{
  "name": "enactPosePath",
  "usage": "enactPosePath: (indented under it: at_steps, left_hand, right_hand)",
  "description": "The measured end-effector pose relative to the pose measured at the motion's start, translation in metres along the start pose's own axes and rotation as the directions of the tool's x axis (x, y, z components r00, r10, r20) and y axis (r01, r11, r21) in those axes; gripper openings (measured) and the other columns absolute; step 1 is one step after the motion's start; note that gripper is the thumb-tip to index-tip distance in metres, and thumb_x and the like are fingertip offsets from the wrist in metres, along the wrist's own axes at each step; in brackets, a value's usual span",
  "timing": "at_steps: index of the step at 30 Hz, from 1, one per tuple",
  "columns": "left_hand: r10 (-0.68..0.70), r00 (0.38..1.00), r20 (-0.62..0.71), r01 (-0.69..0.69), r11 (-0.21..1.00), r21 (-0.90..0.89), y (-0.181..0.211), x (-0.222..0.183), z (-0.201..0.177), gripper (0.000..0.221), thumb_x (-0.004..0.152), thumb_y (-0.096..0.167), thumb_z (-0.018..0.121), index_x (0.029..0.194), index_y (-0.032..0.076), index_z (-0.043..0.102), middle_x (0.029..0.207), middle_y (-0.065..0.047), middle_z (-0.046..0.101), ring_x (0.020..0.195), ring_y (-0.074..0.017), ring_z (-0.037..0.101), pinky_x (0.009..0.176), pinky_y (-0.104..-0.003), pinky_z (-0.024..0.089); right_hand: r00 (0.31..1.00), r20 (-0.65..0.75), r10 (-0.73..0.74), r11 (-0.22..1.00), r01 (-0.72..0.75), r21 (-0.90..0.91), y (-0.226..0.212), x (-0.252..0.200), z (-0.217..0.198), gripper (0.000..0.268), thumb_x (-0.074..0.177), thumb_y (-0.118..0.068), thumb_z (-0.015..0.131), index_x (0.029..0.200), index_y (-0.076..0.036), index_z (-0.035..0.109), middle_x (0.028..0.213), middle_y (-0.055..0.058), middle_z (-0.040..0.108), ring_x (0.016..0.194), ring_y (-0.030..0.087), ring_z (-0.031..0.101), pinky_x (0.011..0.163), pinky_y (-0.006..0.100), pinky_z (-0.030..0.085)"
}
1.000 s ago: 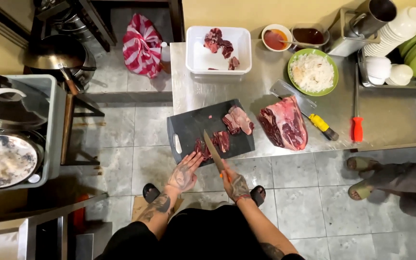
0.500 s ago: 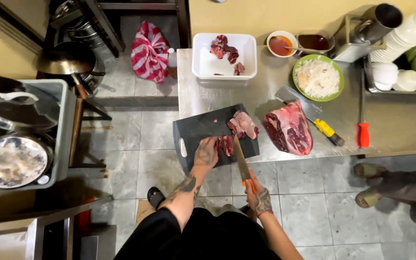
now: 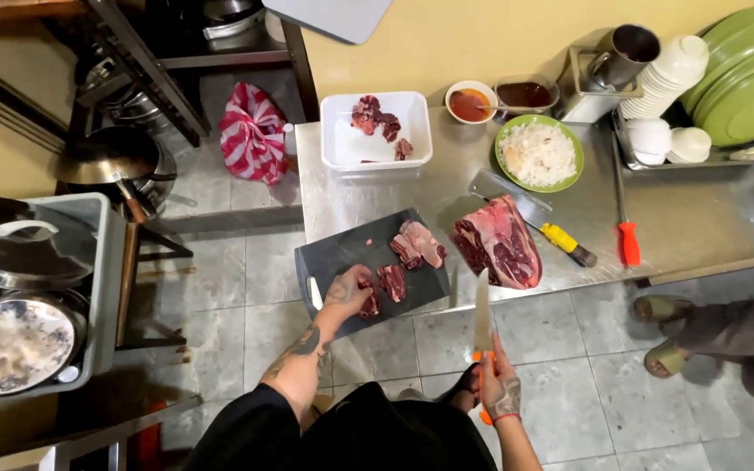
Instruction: Slicing raw meat on a cutting board and sharpening a knife with a honing rod in a commercial kitchen.
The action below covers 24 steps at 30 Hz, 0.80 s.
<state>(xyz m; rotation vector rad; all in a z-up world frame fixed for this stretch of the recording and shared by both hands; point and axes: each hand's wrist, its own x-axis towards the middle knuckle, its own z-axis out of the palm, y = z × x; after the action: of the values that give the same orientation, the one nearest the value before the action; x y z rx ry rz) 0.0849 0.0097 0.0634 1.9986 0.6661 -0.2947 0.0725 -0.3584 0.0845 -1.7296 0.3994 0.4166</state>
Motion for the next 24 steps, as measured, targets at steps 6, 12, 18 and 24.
enactPosePath:
  at_steps: [6,12,18,24]
  left_hand:
    - [-0.071,0.997,-0.016,0.065,0.967,-0.245,0.056,-0.037,-0.039,0.012,0.087,0.006,0.071,0.093,0.015,0.076,0.08,-0.003,0.075,0.057,-0.0157,0.071,0.059,-0.027,0.06]
    - [0.447,0.862,-0.24,-0.479,0.873,-0.094,0.065,-0.053,-0.052,0.022,0.086,-0.004,0.067,0.098,0.013,0.075,0.102,-0.001,0.069,0.09,-0.0153,0.068,0.082,-0.026,0.051]
    - [0.754,0.64,-0.149,-0.688,0.648,0.326,-0.046,-0.04,-0.004,0.032,0.08,-0.01,0.06,0.09,0.019,0.067,0.096,0.002,0.073,0.092,-0.023,0.069,0.086,-0.038,0.053]
    - [0.57,0.702,-0.426,-0.513,0.82,0.253,-0.097,-0.078,0.021,0.027,0.085,-0.003,0.052,0.098,0.014,0.068,0.1,-0.003,0.067,0.098,-0.0258,0.064,0.096,-0.037,0.049]
  right_hand:
    - [0.999,0.041,-0.024,1.0,0.025,-0.012,-0.062,-0.013,0.007,0.057,0.102,-0.024,0.051,0.159,-0.026,0.041,0.07,0.011,0.053,0.046,0.017,0.045,0.039,0.032,0.044]
    - [0.997,0.053,-0.054,0.998,0.055,-0.021,-0.061,-0.004,0.02,0.056,0.101,-0.029,0.052,0.156,-0.027,0.046,0.072,0.01,0.056,0.048,0.017,0.044,0.038,0.03,0.038]
    - [0.992,0.106,-0.069,0.995,0.076,-0.058,-0.053,-0.013,0.023,0.055,0.1,-0.031,0.052,0.155,-0.028,0.047,0.074,0.01,0.06,0.044,0.015,0.041,0.037,0.029,0.037]
    - [0.988,0.146,-0.051,0.981,0.077,-0.179,0.0,-0.002,0.019,0.054,0.098,-0.029,0.055,0.152,-0.027,0.051,0.071,0.011,0.061,0.039,0.012,0.041,0.032,0.028,0.041]
